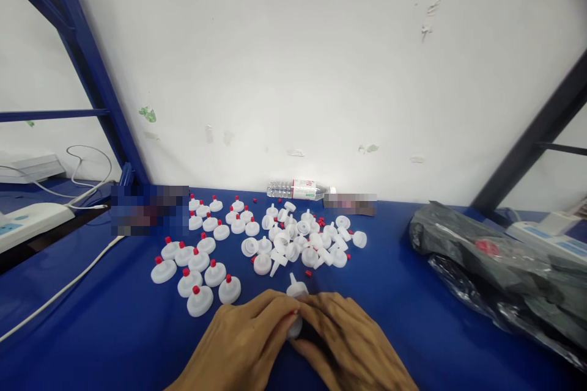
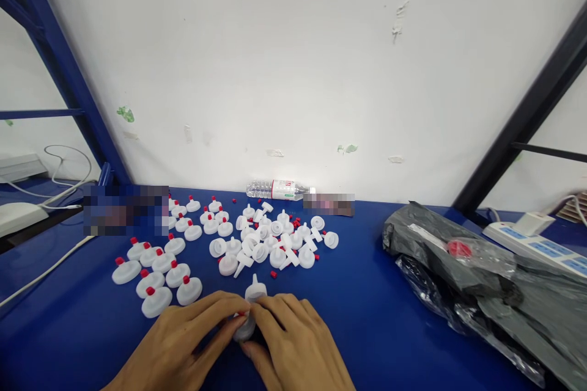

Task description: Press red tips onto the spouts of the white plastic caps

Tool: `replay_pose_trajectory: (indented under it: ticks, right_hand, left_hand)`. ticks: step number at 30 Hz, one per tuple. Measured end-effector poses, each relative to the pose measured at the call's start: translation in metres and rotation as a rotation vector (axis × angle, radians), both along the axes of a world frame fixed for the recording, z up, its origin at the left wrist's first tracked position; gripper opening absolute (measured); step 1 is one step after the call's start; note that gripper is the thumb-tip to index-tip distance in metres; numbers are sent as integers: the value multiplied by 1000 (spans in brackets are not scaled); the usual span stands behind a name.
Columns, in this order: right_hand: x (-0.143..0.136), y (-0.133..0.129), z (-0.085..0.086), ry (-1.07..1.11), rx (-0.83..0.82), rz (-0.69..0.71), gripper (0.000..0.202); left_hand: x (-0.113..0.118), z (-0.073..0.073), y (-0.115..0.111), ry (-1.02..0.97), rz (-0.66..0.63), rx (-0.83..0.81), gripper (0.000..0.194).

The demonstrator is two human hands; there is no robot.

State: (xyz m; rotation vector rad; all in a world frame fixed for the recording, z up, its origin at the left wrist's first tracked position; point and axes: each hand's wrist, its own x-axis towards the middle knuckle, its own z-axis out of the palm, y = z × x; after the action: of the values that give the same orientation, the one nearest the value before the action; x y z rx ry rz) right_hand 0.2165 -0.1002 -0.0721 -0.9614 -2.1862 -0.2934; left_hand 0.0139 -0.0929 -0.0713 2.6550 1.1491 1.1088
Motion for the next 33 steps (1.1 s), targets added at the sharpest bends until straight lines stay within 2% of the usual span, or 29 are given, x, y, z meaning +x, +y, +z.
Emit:
replay_pose_trajectory:
  ticks: [6, 12, 20, 24, 28, 33]
  right_hand:
    - [0, 2, 0, 57, -1, 34, 50]
    - [4, 4, -8, 33, -168, 90, 39]
    - [-2, 1, 0, 95, 33, -13, 48]
    - [-1, 2, -4, 71, -43, 12, 40]
    - [7, 4, -15, 64, -178, 27, 25]
    - [17, 6, -22, 42, -187, 17, 28]
  left_hand:
    - [-1, -3, -2, 43, -29, -62, 24]
    - [-2, -6, -1, 33, -82, -19, 21]
    - [3, -2, -6, 35, -74, -158, 17]
    - [5, 2, -11, 39, -29, -233, 16]
    - [4, 1, -9, 4, -5, -195, 17]
    - [1, -4, -1, -24, -11, -128, 20]
